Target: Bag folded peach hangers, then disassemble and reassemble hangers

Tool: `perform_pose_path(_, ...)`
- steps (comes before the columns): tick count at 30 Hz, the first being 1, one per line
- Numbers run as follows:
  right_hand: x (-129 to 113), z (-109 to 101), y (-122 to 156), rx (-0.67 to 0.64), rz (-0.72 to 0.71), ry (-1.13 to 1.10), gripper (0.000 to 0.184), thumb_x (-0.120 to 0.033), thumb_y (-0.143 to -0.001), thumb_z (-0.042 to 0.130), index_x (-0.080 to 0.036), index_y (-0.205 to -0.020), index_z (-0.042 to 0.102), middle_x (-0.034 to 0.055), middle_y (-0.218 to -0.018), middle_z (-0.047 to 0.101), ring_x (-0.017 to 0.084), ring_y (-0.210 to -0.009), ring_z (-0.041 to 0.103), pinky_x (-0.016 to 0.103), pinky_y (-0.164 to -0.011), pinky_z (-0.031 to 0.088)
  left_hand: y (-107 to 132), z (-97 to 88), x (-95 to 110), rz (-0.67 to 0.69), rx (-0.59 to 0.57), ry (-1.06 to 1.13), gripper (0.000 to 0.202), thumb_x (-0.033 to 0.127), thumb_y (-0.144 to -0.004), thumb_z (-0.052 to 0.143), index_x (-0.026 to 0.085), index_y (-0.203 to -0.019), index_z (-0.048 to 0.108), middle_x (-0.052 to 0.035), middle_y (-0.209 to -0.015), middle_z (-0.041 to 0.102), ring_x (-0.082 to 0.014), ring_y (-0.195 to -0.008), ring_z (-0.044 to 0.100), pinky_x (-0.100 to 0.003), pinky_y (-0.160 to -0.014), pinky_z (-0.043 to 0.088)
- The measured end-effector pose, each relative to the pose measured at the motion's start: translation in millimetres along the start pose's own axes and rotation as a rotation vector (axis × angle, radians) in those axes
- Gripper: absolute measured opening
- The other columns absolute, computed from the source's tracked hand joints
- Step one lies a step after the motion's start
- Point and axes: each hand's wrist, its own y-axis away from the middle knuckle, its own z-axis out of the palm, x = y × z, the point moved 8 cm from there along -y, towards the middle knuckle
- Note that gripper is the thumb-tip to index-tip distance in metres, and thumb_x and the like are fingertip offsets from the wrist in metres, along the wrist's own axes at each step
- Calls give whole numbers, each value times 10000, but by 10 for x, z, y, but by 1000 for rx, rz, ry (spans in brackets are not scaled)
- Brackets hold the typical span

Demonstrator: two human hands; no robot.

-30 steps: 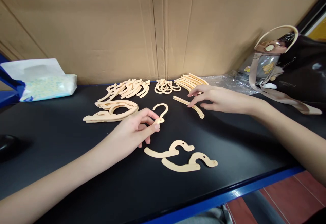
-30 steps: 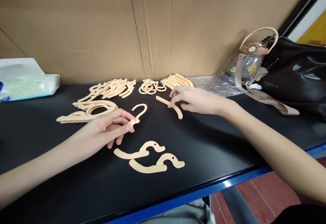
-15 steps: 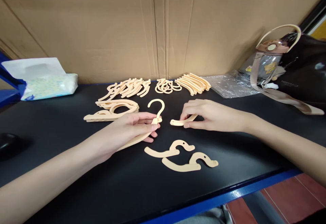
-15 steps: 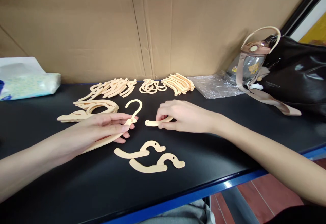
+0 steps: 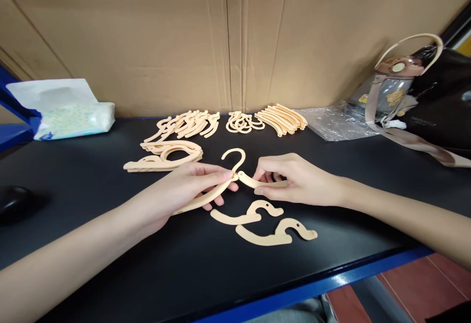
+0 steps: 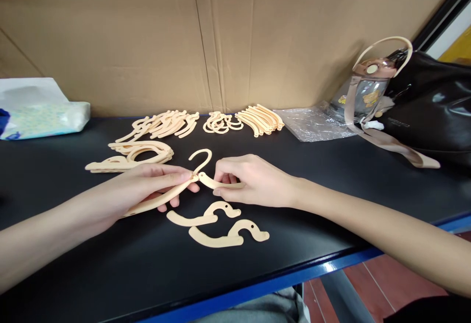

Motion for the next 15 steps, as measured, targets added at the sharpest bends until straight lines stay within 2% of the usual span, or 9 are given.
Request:
perform_pose_path(6, 31, -38, -10, 28, -13, -81, 135, -192, -875, 688, -154, -797, 584, -57, -668, 533, 62, -576, 473, 190, -535, 379, -11, 11, -54, -48, -72, 80, 232, 498, -838, 732, 295, -917, 815, 9, -844, 762, -110, -767, 673, -122, -661, 530)
perform_pose_path(12, 129, -18, -14, 19, 50, -144, 152, -240, -827, 747, -151, -794, 628, -46, -680, 569, 75, -590, 502, 205, -531, 389, 13, 23, -14, -21, -104, 67, 223, 473, -885, 687, 291, -891, 815, 33, -669, 691, -65, -584, 554, -100, -553, 465)
perform_pose_path(15, 113, -17, -16, 12, 29, -145, 130, -246, -824, 752, -151, -796, 667, -32, -721, 598, 80, -610, 514, 218, -566, 414, 10, 28, -1, -4, -121, 56, 236, 480, -884, 682, 282, -861, 810, 37, -645, 651, -60, -573, 510, -93, -522, 418)
